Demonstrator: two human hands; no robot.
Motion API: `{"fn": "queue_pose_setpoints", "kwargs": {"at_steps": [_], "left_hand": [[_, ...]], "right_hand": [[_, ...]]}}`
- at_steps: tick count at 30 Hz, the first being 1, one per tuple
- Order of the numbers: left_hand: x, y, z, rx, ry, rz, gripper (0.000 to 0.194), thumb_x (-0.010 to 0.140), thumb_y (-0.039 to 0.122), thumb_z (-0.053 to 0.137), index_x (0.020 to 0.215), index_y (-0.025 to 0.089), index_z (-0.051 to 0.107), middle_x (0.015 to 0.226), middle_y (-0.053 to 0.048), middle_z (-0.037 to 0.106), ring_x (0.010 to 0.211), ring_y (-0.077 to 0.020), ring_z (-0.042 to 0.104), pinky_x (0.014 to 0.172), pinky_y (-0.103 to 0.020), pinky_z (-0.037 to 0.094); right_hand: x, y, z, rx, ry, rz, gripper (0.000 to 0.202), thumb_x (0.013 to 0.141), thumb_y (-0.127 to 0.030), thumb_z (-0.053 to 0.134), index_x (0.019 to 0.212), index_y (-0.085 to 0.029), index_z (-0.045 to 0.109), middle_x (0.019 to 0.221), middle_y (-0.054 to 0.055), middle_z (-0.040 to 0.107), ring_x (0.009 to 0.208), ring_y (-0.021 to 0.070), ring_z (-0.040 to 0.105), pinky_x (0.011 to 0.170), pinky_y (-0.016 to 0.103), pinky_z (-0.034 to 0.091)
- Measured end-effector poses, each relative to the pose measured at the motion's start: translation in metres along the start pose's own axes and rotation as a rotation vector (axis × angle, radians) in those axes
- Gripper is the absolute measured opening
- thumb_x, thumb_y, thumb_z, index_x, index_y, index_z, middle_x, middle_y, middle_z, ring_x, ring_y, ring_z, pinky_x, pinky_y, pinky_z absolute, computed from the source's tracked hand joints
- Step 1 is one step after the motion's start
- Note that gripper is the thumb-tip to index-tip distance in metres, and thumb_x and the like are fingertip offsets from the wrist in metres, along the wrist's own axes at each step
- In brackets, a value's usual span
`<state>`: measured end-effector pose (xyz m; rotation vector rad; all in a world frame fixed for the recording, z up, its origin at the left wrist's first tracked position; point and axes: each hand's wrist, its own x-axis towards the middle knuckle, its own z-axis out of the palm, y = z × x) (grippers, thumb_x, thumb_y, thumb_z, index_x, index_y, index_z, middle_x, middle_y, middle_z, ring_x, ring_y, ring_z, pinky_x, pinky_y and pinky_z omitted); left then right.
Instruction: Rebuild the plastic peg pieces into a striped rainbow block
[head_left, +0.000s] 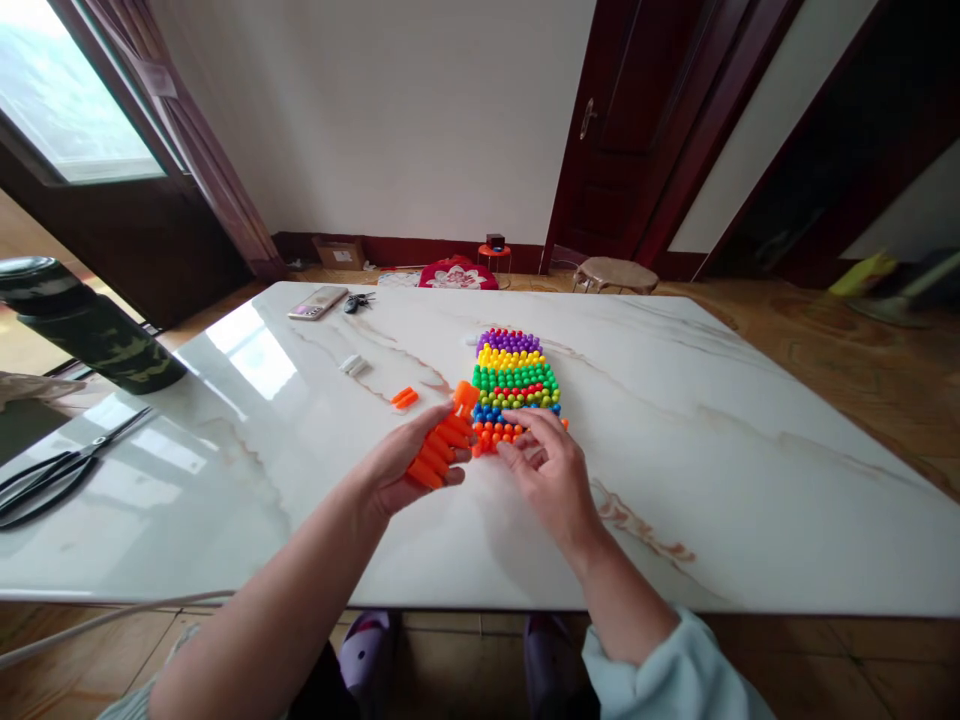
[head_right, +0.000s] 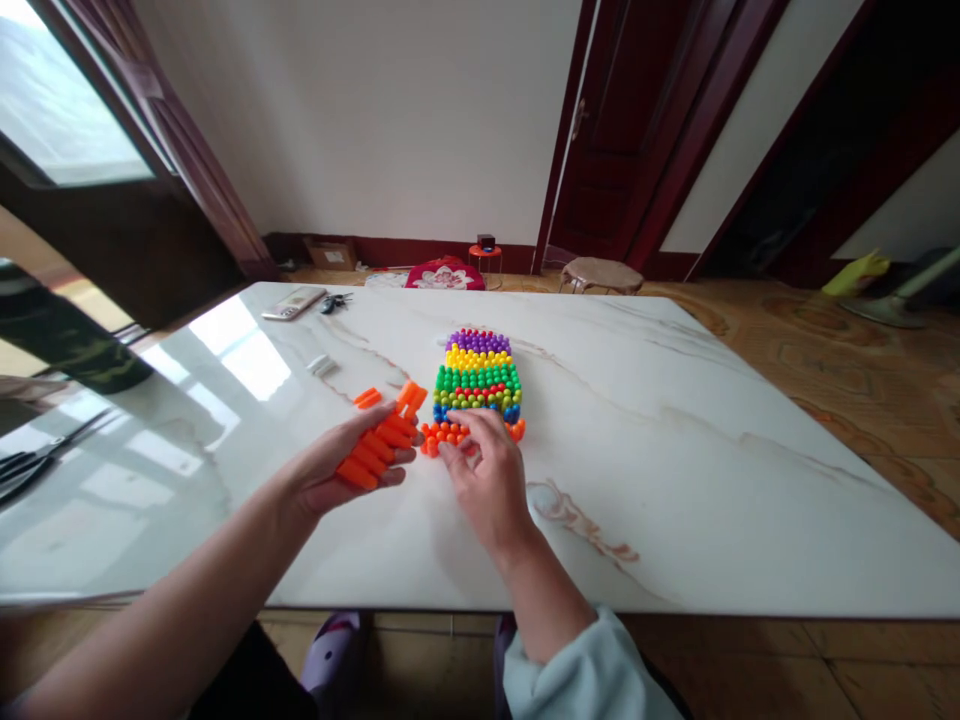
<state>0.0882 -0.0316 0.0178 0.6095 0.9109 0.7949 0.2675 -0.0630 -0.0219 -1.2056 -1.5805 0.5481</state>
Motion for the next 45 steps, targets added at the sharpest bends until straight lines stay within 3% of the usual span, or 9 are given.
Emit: {"fn": "queue_pose_setpoints", "kwargs": {"at_steps": [4, 8, 11, 20, 25, 30, 37, 41, 45], "left_hand": [[0.002, -0.027, -0.009, -0.113, -0.141, -0.215, 0.031, 0.09, 0.04, 0.052, 0.088, 0.009, 0.059, 0.077, -0.007, 0.057, 0.051, -0.0057, 0.043, 0.039, -0.012, 0.024], [0.01, -0.038, -0.01, -0.062, -0.242, -0.323, 0.033, 0.085, 0.044, 0.059, 0.087, 0.012, 0.057, 0.075, -0.005, 0.057, 0.049, -0.0048, 0.041, 0.038, -0.012, 0.024], [0.014, -0.039, -0.005, -0.04, -0.244, -0.336, 0.032, 0.085, 0.046, 0.06, 0.086, 0.014, 0.055, 0.073, -0.004, 0.056, 0.047, -0.0044, 0.04, 0.038, -0.011, 0.023], [0.018, -0.033, 0.0, -0.104, -0.156, -0.288, 0.033, 0.09, 0.045, 0.05, 0.083, 0.013, 0.055, 0.071, -0.004, 0.054, 0.044, -0.0036, 0.038, 0.036, -0.012, 0.022], [0.019, -0.023, -0.011, -0.239, 0.095, -0.045, 0.026, 0.09, 0.038, 0.05, 0.085, 0.012, 0.055, 0.07, -0.004, 0.055, 0.045, -0.0048, 0.039, 0.036, -0.012, 0.024], [0.017, -0.011, -0.018, -0.325, 0.268, 0.111, 0.02, 0.09, 0.031, 0.046, 0.085, 0.013, 0.054, 0.068, -0.004, 0.055, 0.043, -0.0052, 0.039, 0.036, -0.013, 0.026], [0.016, -0.013, -0.015, -0.297, 0.259, 0.085, 0.019, 0.087, 0.03, 0.05, 0.088, 0.012, 0.055, 0.071, -0.004, 0.056, 0.044, -0.0053, 0.041, 0.036, -0.013, 0.028], [0.016, -0.013, -0.015, -0.283, 0.264, 0.079, 0.019, 0.088, 0.031, 0.05, 0.088, 0.012, 0.055, 0.071, -0.004, 0.056, 0.044, -0.0051, 0.041, 0.036, -0.013, 0.027], [0.015, -0.013, -0.014, -0.271, 0.261, 0.079, 0.021, 0.089, 0.032, 0.049, 0.088, 0.012, 0.055, 0.071, -0.005, 0.057, 0.044, -0.005, 0.041, 0.036, -0.013, 0.027]], "right_hand": [[0.001, 0.001, -0.002, 0.013, -0.129, -0.068, 0.044, 0.089, -0.027, 0.058, 0.132, -0.028, 0.054, 0.135, 0.007, 0.051, 0.106, 0.0188, 0.057, 0.074, 0.027, 0.053], [0.005, 0.008, -0.006, -0.02, -0.228, -0.083, 0.039, 0.092, -0.027, 0.054, 0.131, -0.028, 0.056, 0.12, 0.005, 0.062, 0.11, 0.0187, 0.056, 0.09, 0.032, 0.049], [0.008, 0.013, -0.01, -0.018, -0.242, -0.054, 0.027, 0.089, -0.027, 0.058, 0.114, -0.025, 0.067, 0.106, 0.004, 0.065, 0.099, 0.0175, 0.06, 0.083, 0.03, 0.05], [0.003, 0.028, -0.022, -0.201, -0.147, 0.05, 0.008, 0.072, -0.026, 0.073, 0.079, -0.023, 0.07, 0.084, 0.001, 0.067, 0.082, 0.0178, 0.059, 0.075, 0.029, 0.047], [0.001, 0.046, -0.051, -0.223, 0.007, 0.209, 0.018, 0.073, -0.035, 0.068, 0.084, -0.021, 0.073, 0.084, 0.003, 0.068, 0.065, 0.0147, 0.056, 0.062, 0.028, 0.047], [-0.008, 0.057, -0.061, -0.219, -0.036, 0.399, 0.016, 0.074, -0.03, 0.063, 0.084, -0.02, 0.07, 0.071, 0.002, 0.068, 0.062, 0.0165, 0.062, 0.06, 0.028, 0.049], [-0.008, 0.057, -0.032, -0.271, 0.014, 0.169, 0.014, 0.075, -0.026, 0.062, 0.085, -0.019, 0.067, 0.085, 0.005, 0.071, 0.064, 0.0162, 0.064, 0.067, 0.031, 0.053], [-0.008, 0.054, -0.036, -0.357, 0.074, 0.132, 0.011, 0.076, -0.028, 0.063, 0.083, -0.02, 0.063, 0.083, 0.004, 0.069, 0.062, 0.0149, 0.062, 0.063, 0.029, 0.051], [-0.011, 0.054, -0.041, -0.448, -0.005, 0.124, 0.012, 0.077, -0.027, 0.064, 0.067, -0.021, 0.061, 0.074, 0.001, 0.064, 0.059, 0.0138, 0.059, 0.061, 0.028, 0.047]]}}
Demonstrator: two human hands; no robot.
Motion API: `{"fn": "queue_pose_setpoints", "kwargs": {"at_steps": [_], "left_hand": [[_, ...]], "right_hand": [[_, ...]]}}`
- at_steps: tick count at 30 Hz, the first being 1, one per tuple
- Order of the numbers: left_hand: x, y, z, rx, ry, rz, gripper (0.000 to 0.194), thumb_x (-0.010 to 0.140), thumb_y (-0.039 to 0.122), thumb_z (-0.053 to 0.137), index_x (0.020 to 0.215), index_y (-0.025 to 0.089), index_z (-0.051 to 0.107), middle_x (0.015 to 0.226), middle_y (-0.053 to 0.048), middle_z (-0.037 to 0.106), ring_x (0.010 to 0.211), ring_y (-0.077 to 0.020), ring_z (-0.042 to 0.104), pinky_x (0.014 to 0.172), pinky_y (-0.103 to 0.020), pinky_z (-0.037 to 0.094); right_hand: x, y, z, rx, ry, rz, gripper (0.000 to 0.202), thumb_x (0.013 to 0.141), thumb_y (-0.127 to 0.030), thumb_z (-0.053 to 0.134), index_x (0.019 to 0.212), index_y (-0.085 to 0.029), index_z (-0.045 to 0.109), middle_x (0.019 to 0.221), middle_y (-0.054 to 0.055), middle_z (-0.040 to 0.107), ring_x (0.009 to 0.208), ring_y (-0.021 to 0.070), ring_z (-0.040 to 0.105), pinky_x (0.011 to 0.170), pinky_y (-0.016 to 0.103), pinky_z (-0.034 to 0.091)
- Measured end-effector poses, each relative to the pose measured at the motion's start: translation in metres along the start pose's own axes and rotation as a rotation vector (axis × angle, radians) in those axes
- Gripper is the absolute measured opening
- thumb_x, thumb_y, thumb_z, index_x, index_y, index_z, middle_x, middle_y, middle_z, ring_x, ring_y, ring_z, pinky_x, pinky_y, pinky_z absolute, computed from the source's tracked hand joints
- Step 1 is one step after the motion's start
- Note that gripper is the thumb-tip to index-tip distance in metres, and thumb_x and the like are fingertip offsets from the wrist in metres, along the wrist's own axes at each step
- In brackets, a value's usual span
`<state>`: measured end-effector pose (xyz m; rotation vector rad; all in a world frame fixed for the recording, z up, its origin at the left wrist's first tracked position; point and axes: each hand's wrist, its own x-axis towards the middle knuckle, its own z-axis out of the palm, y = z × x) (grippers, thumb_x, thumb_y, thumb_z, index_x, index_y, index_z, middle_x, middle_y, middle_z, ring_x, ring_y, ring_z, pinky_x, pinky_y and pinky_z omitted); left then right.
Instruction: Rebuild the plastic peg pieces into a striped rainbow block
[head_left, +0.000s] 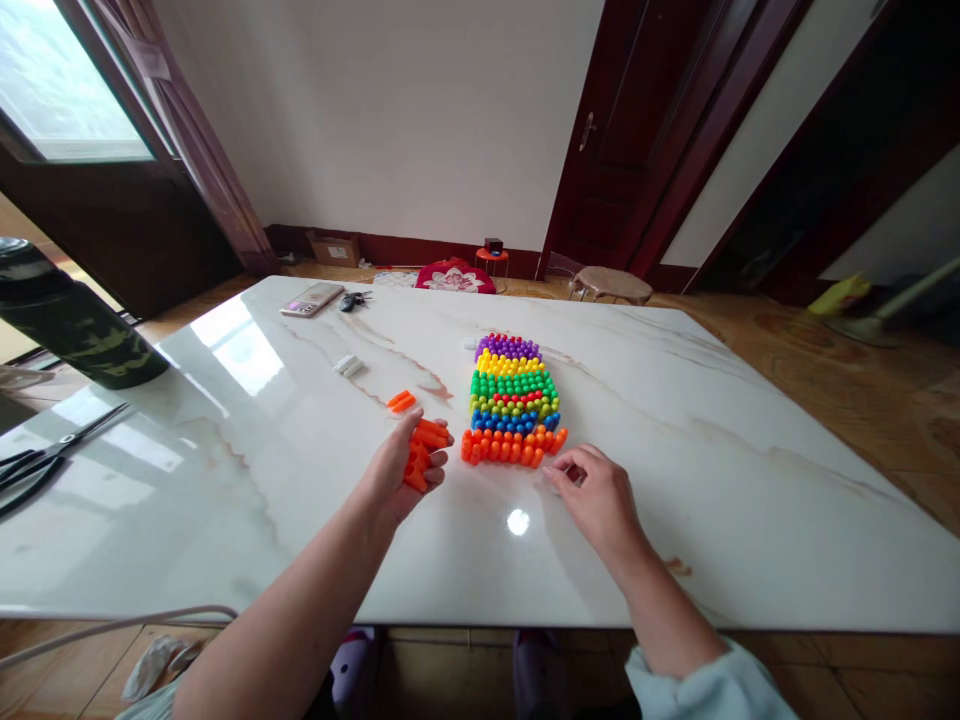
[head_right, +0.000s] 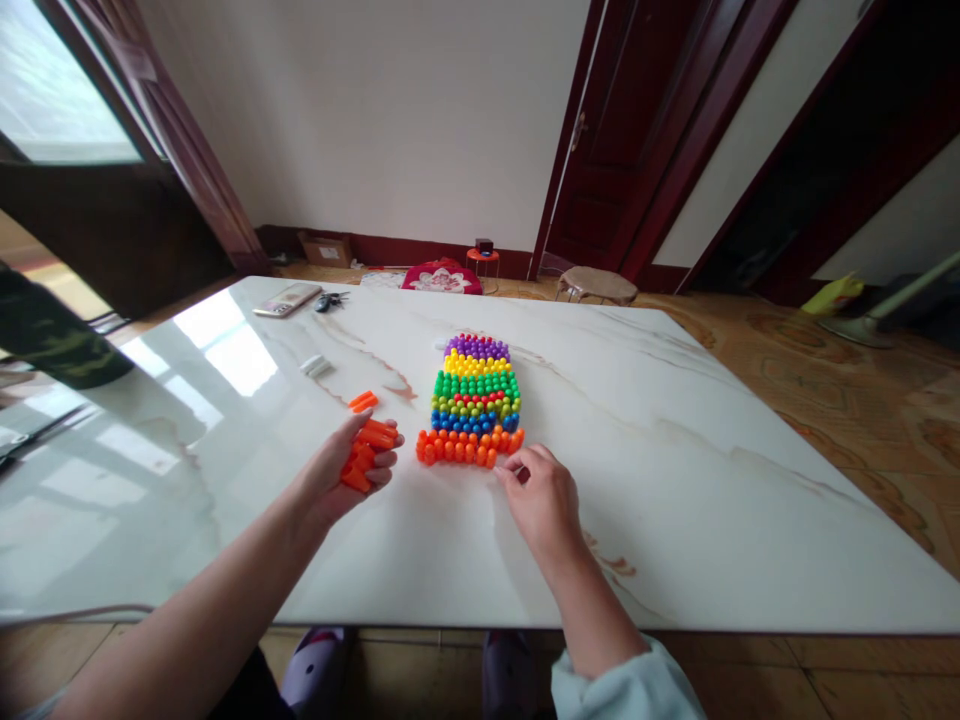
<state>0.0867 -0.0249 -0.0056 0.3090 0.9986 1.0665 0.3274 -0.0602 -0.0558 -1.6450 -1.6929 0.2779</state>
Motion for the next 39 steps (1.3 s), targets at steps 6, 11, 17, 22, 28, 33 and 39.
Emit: {"fn": "queue_pose_setpoints", "kwargs": {"at_steps": [6, 11, 17, 22, 28, 33, 39], "left_hand": [[0.001, -0.003, 0.0, 0.011, -0.016, -0.006, 0.022, 0.088, 0.033, 0.051, 0.088, 0.011, 0.056, 0.072, -0.005, 0.057, 0.045, -0.0051, 0.042, 0.037, -0.013, 0.027], [0.003, -0.004, -0.003, 0.039, -0.019, -0.019, 0.024, 0.087, 0.035, 0.054, 0.088, 0.012, 0.058, 0.073, -0.006, 0.058, 0.046, -0.0053, 0.042, 0.037, -0.013, 0.027], [-0.002, -0.007, -0.001, 0.137, -0.157, -0.096, 0.028, 0.084, 0.038, 0.061, 0.091, 0.012, 0.061, 0.078, -0.006, 0.061, 0.048, -0.0047, 0.042, 0.037, -0.013, 0.026], [-0.006, -0.015, 0.002, 0.271, -0.264, -0.104, 0.034, 0.078, 0.044, 0.069, 0.088, 0.012, 0.063, 0.083, -0.009, 0.064, 0.052, -0.0052, 0.044, 0.038, -0.013, 0.027], [-0.005, -0.02, 0.001, 0.323, -0.322, -0.057, 0.033, 0.079, 0.044, 0.069, 0.092, 0.014, 0.065, 0.081, -0.006, 0.063, 0.052, -0.0044, 0.045, 0.04, -0.012, 0.027], [-0.005, -0.02, 0.0, 0.316, -0.31, -0.015, 0.028, 0.077, 0.04, 0.072, 0.086, 0.014, 0.064, 0.073, -0.003, 0.062, 0.05, -0.0041, 0.044, 0.04, -0.012, 0.026], [-0.004, -0.023, 0.002, 0.386, -0.32, -0.024, 0.031, 0.076, 0.043, 0.072, 0.083, 0.014, 0.063, 0.069, -0.001, 0.059, 0.046, -0.0027, 0.041, 0.04, -0.013, 0.026]], "right_hand": [[0.0, -0.002, 0.013, 0.0, -0.094, -0.038, 0.009, 0.079, -0.023, 0.063, 0.071, -0.021, 0.066, 0.077, 0.001, 0.064, 0.065, 0.0145, 0.06, 0.063, 0.027, 0.047], [0.001, -0.003, 0.019, 0.005, -0.106, -0.032, 0.006, 0.078, -0.021, 0.063, 0.075, -0.021, 0.068, 0.08, 0.001, 0.065, 0.066, 0.0149, 0.061, 0.065, 0.028, 0.048], [-0.001, -0.01, 0.014, -0.049, -0.107, -0.047, 0.008, 0.08, -0.024, 0.064, 0.074, -0.022, 0.068, 0.08, 0.001, 0.066, 0.066, 0.015, 0.061, 0.062, 0.027, 0.046], [-0.002, -0.037, 0.009, 0.139, -0.069, -0.078, 0.017, 0.084, -0.035, 0.064, 0.074, -0.021, 0.067, 0.077, 0.001, 0.066, 0.059, 0.0127, 0.057, 0.06, 0.027, 0.046], [-0.005, -0.071, 0.02, 0.361, -0.131, -0.176, 0.038, 0.08, -0.032, 0.072, 0.116, -0.025, 0.062, 0.107, 0.004, 0.069, 0.084, 0.0173, 0.064, 0.071, 0.029, 0.051], [-0.006, -0.079, 0.023, 0.27, -0.059, -0.291, 0.034, 0.082, -0.026, 0.069, 0.116, -0.026, 0.061, 0.111, 0.004, 0.068, 0.1, 0.021, 0.062, 0.085, 0.034, 0.049], [-0.006, -0.077, 0.022, 0.313, -0.029, -0.338, 0.022, 0.083, -0.031, 0.069, 0.103, -0.025, 0.064, 0.098, 0.004, 0.068, 0.083, 0.0175, 0.062, 0.077, 0.03, 0.051]]}}
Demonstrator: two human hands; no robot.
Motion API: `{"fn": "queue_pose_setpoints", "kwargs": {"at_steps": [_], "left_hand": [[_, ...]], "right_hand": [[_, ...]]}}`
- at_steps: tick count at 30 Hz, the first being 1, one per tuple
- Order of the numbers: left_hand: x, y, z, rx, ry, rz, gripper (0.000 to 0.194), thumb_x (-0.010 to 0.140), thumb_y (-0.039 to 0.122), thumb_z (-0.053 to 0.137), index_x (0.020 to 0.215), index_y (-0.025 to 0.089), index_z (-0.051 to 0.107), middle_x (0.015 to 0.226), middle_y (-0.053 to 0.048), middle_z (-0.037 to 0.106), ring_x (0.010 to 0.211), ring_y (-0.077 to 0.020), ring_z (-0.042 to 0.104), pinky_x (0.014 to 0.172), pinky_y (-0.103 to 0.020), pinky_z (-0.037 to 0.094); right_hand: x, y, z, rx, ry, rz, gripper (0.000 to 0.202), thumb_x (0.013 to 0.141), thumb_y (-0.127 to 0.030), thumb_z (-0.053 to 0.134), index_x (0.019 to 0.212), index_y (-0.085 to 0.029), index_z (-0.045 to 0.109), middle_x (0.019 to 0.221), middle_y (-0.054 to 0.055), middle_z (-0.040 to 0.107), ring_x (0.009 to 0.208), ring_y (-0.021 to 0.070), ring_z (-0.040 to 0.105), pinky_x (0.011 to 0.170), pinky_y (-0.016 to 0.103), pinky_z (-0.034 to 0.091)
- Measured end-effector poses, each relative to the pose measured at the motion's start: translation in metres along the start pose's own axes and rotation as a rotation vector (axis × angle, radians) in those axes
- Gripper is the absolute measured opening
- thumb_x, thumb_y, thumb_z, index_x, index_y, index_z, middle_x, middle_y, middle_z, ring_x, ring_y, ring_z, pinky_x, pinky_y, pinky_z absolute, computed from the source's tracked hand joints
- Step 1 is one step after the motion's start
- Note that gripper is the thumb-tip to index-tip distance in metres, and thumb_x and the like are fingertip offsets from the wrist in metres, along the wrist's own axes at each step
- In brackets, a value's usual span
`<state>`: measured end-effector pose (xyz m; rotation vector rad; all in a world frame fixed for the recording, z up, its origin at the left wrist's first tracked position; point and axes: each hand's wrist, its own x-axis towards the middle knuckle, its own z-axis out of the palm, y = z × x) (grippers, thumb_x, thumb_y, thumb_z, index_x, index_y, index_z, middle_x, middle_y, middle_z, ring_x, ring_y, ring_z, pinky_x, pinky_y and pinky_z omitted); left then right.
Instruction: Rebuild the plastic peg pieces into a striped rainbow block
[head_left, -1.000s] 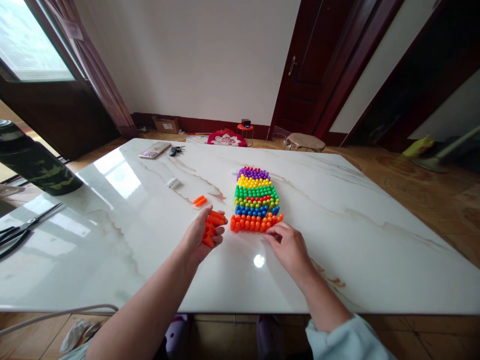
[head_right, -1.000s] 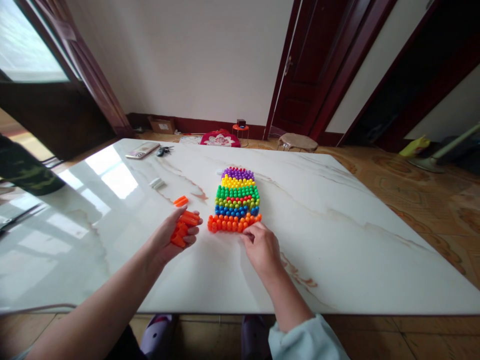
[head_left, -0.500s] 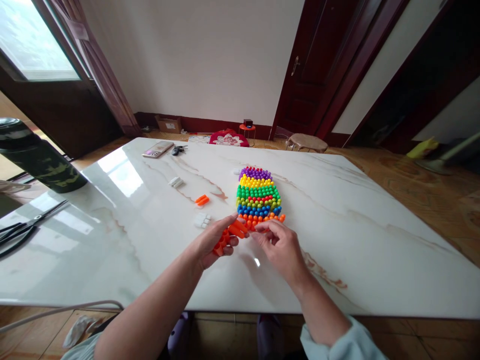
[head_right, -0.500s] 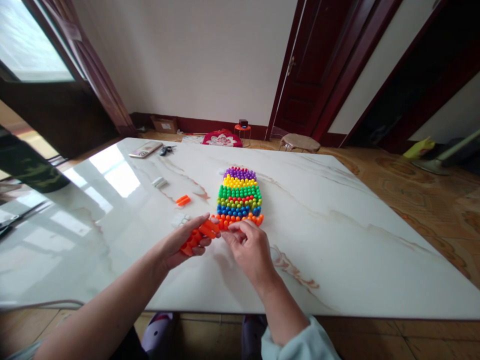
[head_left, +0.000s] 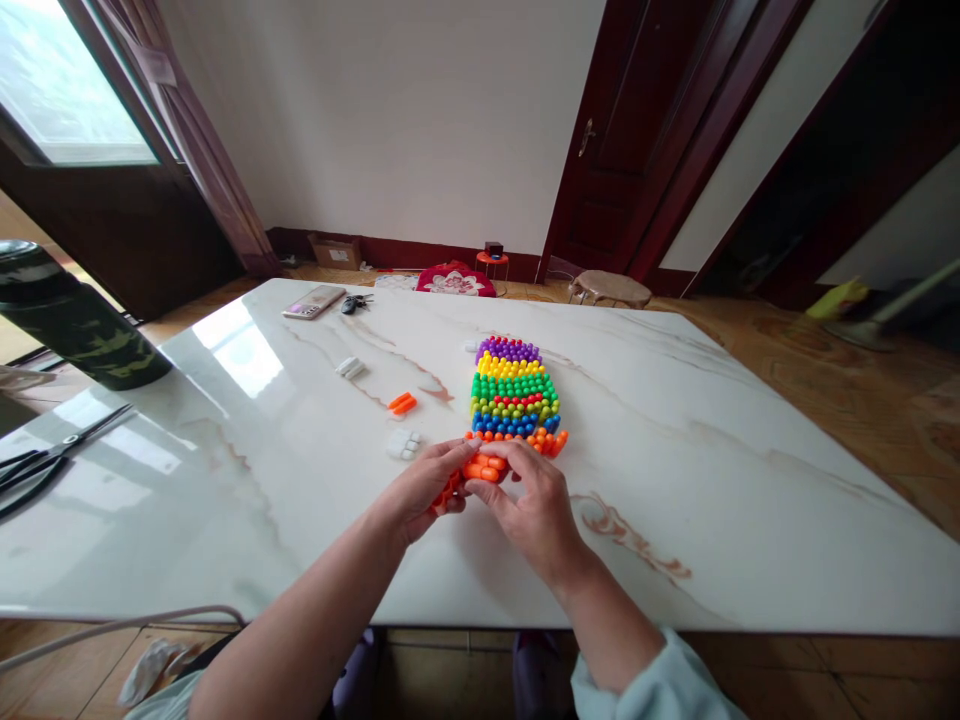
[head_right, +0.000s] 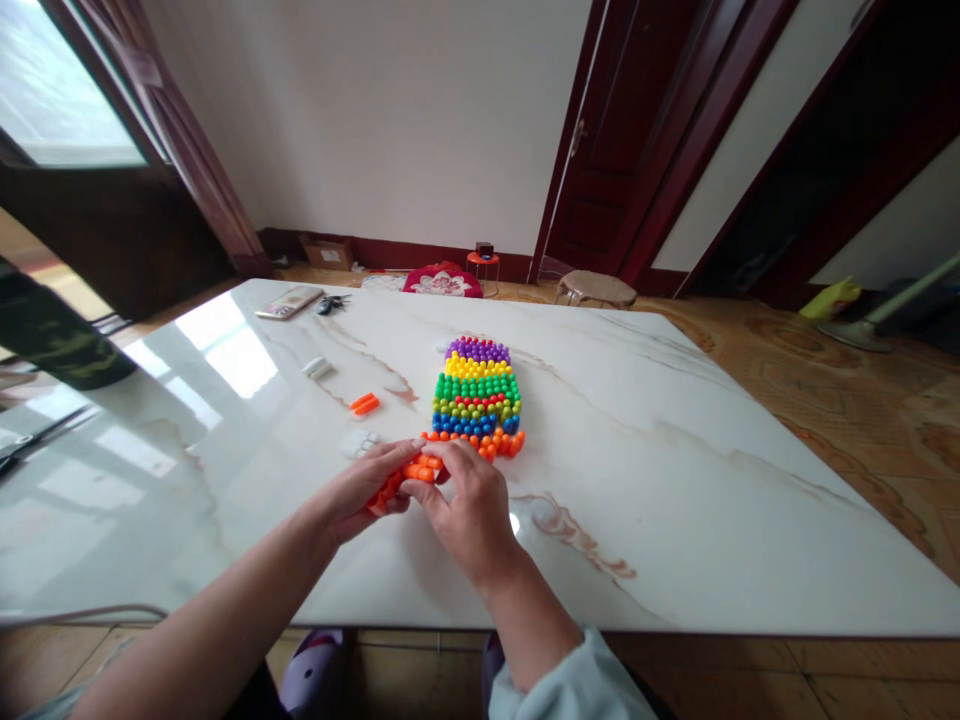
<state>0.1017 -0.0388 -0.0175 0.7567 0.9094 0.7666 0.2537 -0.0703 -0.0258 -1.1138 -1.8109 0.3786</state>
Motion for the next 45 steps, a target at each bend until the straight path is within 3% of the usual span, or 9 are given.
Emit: {"fn": "queue_pose_setpoints", "kwargs": {"at_steps": [5, 10, 18, 24, 28, 34, 37, 41, 45], "left_hand": [[0.001, -0.002, 0.003, 0.047, 0.006, -0.019, 0.031, 0.076, 0.043, 0.071, 0.08, 0.014, 0.059, 0.064, 0.002, 0.05, 0.044, -0.0019, 0.036, 0.039, -0.013, 0.023], [0.0, -0.002, 0.003, 0.118, -0.036, -0.023, 0.034, 0.076, 0.044, 0.071, 0.086, 0.013, 0.061, 0.066, 0.001, 0.05, 0.047, -0.0018, 0.035, 0.04, -0.013, 0.021], [-0.001, 0.0, 0.007, 0.143, -0.042, -0.013, 0.033, 0.077, 0.046, 0.068, 0.083, 0.015, 0.057, 0.059, 0.002, 0.05, 0.046, -0.003, 0.034, 0.041, -0.013, 0.02], [-0.001, -0.001, 0.006, 0.144, -0.049, 0.003, 0.034, 0.076, 0.047, 0.069, 0.082, 0.016, 0.057, 0.057, 0.004, 0.048, 0.045, -0.0027, 0.034, 0.041, -0.014, 0.021], [-0.001, -0.001, 0.006, 0.151, -0.045, 0.005, 0.034, 0.075, 0.048, 0.069, 0.083, 0.016, 0.057, 0.056, 0.002, 0.051, 0.046, -0.0041, 0.038, 0.042, -0.014, 0.022], [0.001, -0.002, 0.006, 0.157, -0.01, 0.018, 0.034, 0.075, 0.047, 0.068, 0.08, 0.015, 0.059, 0.055, 0.001, 0.054, 0.045, -0.0036, 0.036, 0.041, -0.013, 0.022], [0.003, 0.003, 0.002, 0.103, 0.104, 0.118, 0.032, 0.076, 0.043, 0.069, 0.085, 0.014, 0.062, 0.056, 0.002, 0.053, 0.043, -0.0023, 0.034, 0.04, -0.013, 0.021], [0.004, 0.019, -0.009, -0.18, 0.315, 0.244, 0.022, 0.074, 0.031, 0.068, 0.086, 0.014, 0.06, 0.057, 0.004, 0.05, 0.043, -0.0034, 0.036, 0.038, -0.013, 0.023], [0.003, 0.028, -0.014, -0.414, 0.332, 0.189, 0.012, 0.072, 0.018, 0.063, 0.081, 0.015, 0.056, 0.055, 0.006, 0.047, 0.04, -0.0035, 0.035, 0.036, -0.013, 0.024]], "right_hand": [[-0.001, 0.001, 0.002, 0.15, 0.065, 0.017, 0.015, 0.081, -0.028, 0.071, 0.094, -0.023, 0.065, 0.092, 0.004, 0.064, 0.083, 0.0164, 0.062, 0.069, 0.027, 0.053], [-0.002, 0.0, 0.001, 0.272, 0.102, 0.106, 0.018, 0.075, -0.029, 0.077, 0.087, -0.023, 0.065, 0.086, 0.001, 0.064, 0.076, 0.0145, 0.062, 0.066, 0.026, 0.054], [-0.003, 0.001, 0.002, 0.504, 0.07, 0.239, 0.02, 0.078, -0.028, 0.074, 0.097, -0.022, 0.068, 0.096, 0.003, 0.067, 0.071, 0.0138, 0.066, 0.069, 0.028, 0.058], [0.0, -0.002, 0.003, 0.687, 0.052, 0.381, 0.027, 0.068, -0.029, 0.082, 0.088, -0.02, 0.066, 0.076, 0.0, 0.07, 0.066, 0.016, 0.067, 0.064, 0.029, 0.057], [0.001, 0.0, 0.001, 0.757, 0.01, 0.392, 0.022, 0.072, -0.03, 0.079, 0.087, -0.02, 0.068, 0.074, 0.0, 0.07, 0.062, 0.0157, 0.066, 0.064, 0.029, 0.057], [0.003, -0.001, -0.003, 0.68, -0.011, 0.371, 0.018, 0.078, -0.033, 0.072, 0.091, -0.021, 0.069, 0.089, 0.002, 0.071, 0.071, 0.016, 0.067, 0.072, 0.031, 0.056], [0.007, 0.009, -0.017, 0.556, 0.136, 0.38, 0.022, 0.078, -0.036, 0.071, 0.094, -0.021, 0.068, 0.087, 0.002, 0.072, 0.077, 0.0173, 0.067, 0.074, 0.031, 0.056], [0.008, 0.04, -0.049, 0.12, 0.333, 0.421, 0.024, 0.075, -0.036, 0.07, 0.093, -0.02, 0.066, 0.081, 0.003, 0.071, 0.072, 0.0172, 0.066, 0.07, 0.03, 0.054], [-0.002, 0.066, -0.066, -0.188, 0.17, 0.483, 0.012, 0.071, -0.027, 0.064, 0.082, -0.021, 0.064, 0.077, 0.002, 0.07, 0.065, 0.0161, 0.064, 0.064, 0.028, 0.05]]}}
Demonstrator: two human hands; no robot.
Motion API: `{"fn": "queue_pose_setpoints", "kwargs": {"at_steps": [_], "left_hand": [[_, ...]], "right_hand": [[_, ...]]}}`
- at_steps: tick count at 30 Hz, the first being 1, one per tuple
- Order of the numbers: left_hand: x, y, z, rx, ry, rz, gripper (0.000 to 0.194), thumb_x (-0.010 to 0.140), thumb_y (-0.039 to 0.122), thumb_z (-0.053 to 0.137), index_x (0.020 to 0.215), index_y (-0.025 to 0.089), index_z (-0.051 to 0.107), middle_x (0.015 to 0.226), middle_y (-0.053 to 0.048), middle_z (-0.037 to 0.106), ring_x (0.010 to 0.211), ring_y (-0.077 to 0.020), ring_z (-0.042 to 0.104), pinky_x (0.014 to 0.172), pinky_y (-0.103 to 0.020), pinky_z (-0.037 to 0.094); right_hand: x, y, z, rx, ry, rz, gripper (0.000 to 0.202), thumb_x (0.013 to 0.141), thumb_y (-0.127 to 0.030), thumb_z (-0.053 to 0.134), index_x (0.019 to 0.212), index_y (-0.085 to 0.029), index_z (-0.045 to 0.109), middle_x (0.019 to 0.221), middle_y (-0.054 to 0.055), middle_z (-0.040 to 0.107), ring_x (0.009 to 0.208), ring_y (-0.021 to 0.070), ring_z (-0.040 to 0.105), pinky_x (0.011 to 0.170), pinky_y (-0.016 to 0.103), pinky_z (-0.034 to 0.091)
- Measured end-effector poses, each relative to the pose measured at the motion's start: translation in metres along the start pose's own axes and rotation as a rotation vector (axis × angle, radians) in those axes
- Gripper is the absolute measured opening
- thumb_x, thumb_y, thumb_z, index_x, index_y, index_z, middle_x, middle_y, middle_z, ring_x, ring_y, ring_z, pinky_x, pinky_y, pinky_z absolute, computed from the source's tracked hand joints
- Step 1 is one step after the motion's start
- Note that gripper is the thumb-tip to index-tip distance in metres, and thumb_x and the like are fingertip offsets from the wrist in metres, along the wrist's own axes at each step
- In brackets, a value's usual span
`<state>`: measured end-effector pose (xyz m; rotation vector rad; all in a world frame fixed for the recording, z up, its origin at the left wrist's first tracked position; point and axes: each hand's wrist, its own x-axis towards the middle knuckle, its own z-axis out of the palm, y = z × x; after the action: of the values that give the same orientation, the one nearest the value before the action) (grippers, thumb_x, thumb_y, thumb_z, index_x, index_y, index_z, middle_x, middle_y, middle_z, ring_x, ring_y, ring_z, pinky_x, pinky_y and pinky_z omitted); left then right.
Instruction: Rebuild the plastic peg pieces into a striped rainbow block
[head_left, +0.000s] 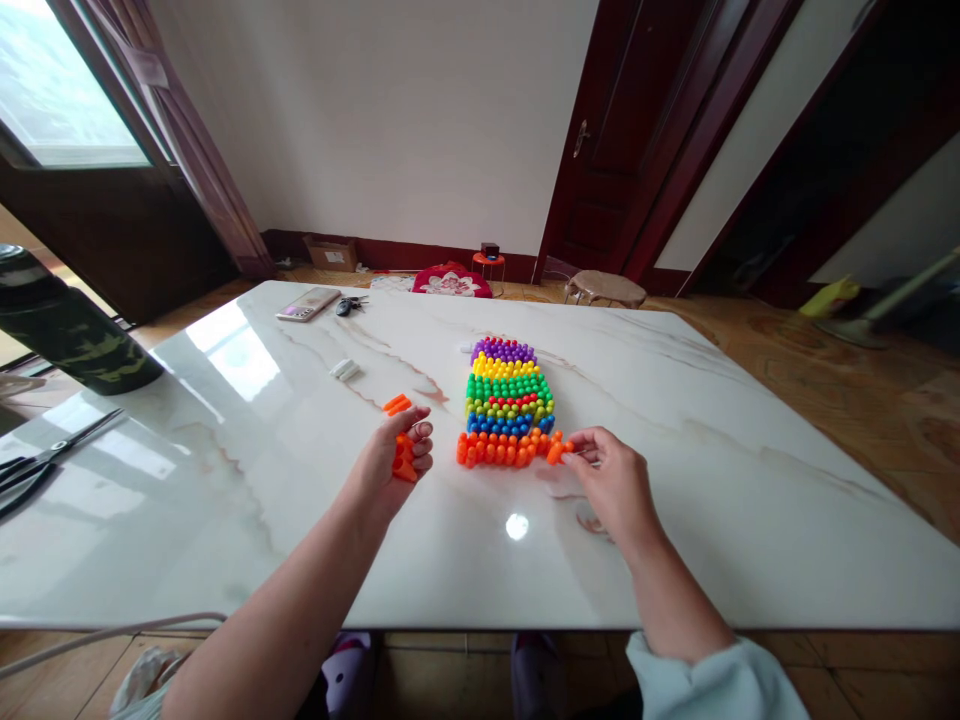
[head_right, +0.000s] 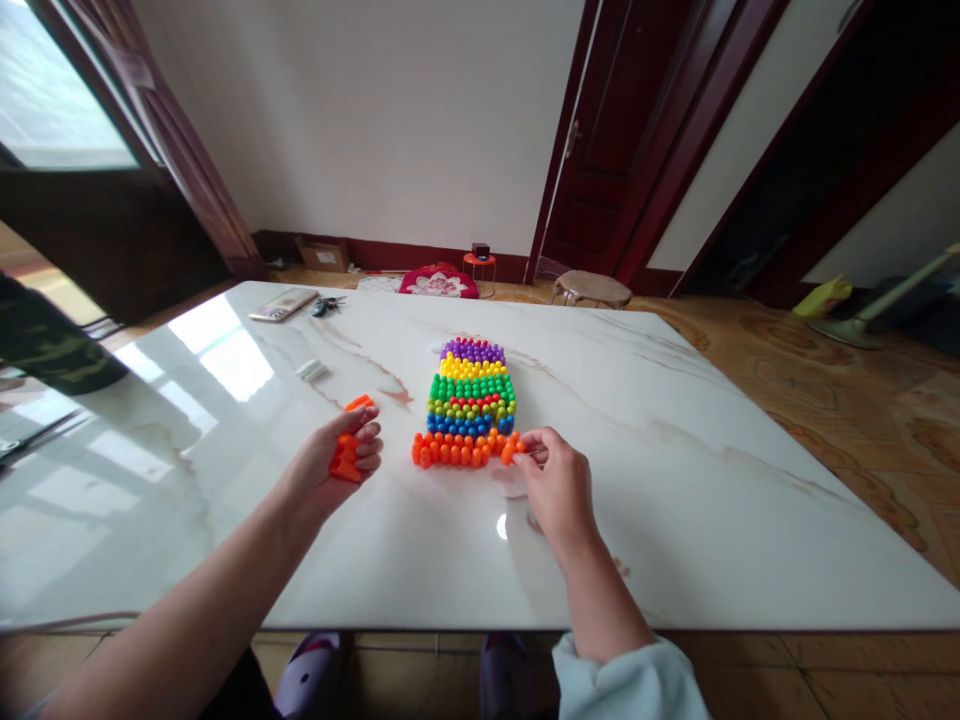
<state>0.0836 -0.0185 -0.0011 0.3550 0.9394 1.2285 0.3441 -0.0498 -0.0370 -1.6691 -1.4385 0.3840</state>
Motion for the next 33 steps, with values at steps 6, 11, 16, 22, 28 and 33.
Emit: {"fn": "queue_pose_setpoints", "kwargs": {"at_steps": [6, 11, 16, 22, 28, 33], "left_hand": [[0.001, -0.005, 0.002, -0.007, 0.002, -0.054, 0.007, 0.076, 0.015, 0.06, 0.082, 0.014, 0.057, 0.057, 0.004, 0.049, 0.039, -0.0038, 0.035, 0.034, -0.013, 0.024], [0.003, -0.006, 0.001, -0.008, 0.004, -0.057, 0.005, 0.077, 0.013, 0.058, 0.081, 0.014, 0.056, 0.057, 0.004, 0.05, 0.039, -0.0038, 0.035, 0.034, -0.013, 0.024], [0.003, -0.006, 0.0, -0.001, -0.01, -0.07, 0.003, 0.079, 0.014, 0.057, 0.082, 0.014, 0.057, 0.058, 0.004, 0.049, 0.04, -0.0038, 0.036, 0.034, -0.013, 0.025], [0.0, -0.007, 0.001, 0.006, -0.021, -0.073, 0.009, 0.076, 0.016, 0.06, 0.084, 0.013, 0.058, 0.059, 0.004, 0.048, 0.04, -0.0037, 0.036, 0.035, -0.013, 0.026], [0.0, -0.005, 0.001, -0.044, -0.03, -0.088, 0.006, 0.077, 0.015, 0.06, 0.083, 0.013, 0.058, 0.059, 0.003, 0.049, 0.04, -0.0036, 0.036, 0.034, -0.013, 0.026], [-0.003, -0.007, 0.004, -0.345, -0.075, -0.16, 0.017, 0.084, 0.022, 0.053, 0.094, 0.011, 0.061, 0.072, -0.006, 0.059, 0.053, -0.0095, 0.054, 0.043, -0.018, 0.046]], "right_hand": [[-0.009, 0.009, 0.012, -0.157, -0.109, -0.008, 0.009, 0.071, -0.022, 0.06, 0.08, -0.024, 0.062, 0.078, -0.001, 0.071, 0.067, 0.0166, 0.066, 0.064, 0.027, 0.049], [-0.007, 0.009, 0.017, -0.092, -0.076, -0.064, 0.011, 0.072, -0.023, 0.059, 0.083, -0.022, 0.061, 0.085, 0.001, 0.07, 0.068, 0.0157, 0.066, 0.065, 0.027, 0.049], [-0.012, 0.001, 0.01, -0.262, -0.065, -0.023, 0.012, 0.076, -0.035, 0.064, 0.071, -0.024, 0.063, 0.069, -0.002, 0.068, 0.062, 0.0158, 0.062, 0.058, 0.026, 0.043], [-0.016, -0.004, 0.015, -0.366, -0.211, -0.064, 0.005, 0.076, -0.031, 0.066, 0.077, -0.027, 0.069, 0.083, -0.003, 0.071, 0.068, 0.0148, 0.064, 0.058, 0.025, 0.04], [-0.014, 0.002, 0.019, -0.361, -0.212, -0.091, 0.009, 0.077, -0.029, 0.066, 0.085, -0.028, 0.07, 0.091, -0.001, 0.071, 0.068, 0.0147, 0.064, 0.058, 0.026, 0.041], [-0.015, -0.005, 0.018, -0.362, -0.188, -0.098, 0.005, 0.076, -0.03, 0.067, 0.072, -0.027, 0.068, 0.079, -0.002, 0.07, 0.062, 0.0152, 0.061, 0.055, 0.026, 0.039]]}}
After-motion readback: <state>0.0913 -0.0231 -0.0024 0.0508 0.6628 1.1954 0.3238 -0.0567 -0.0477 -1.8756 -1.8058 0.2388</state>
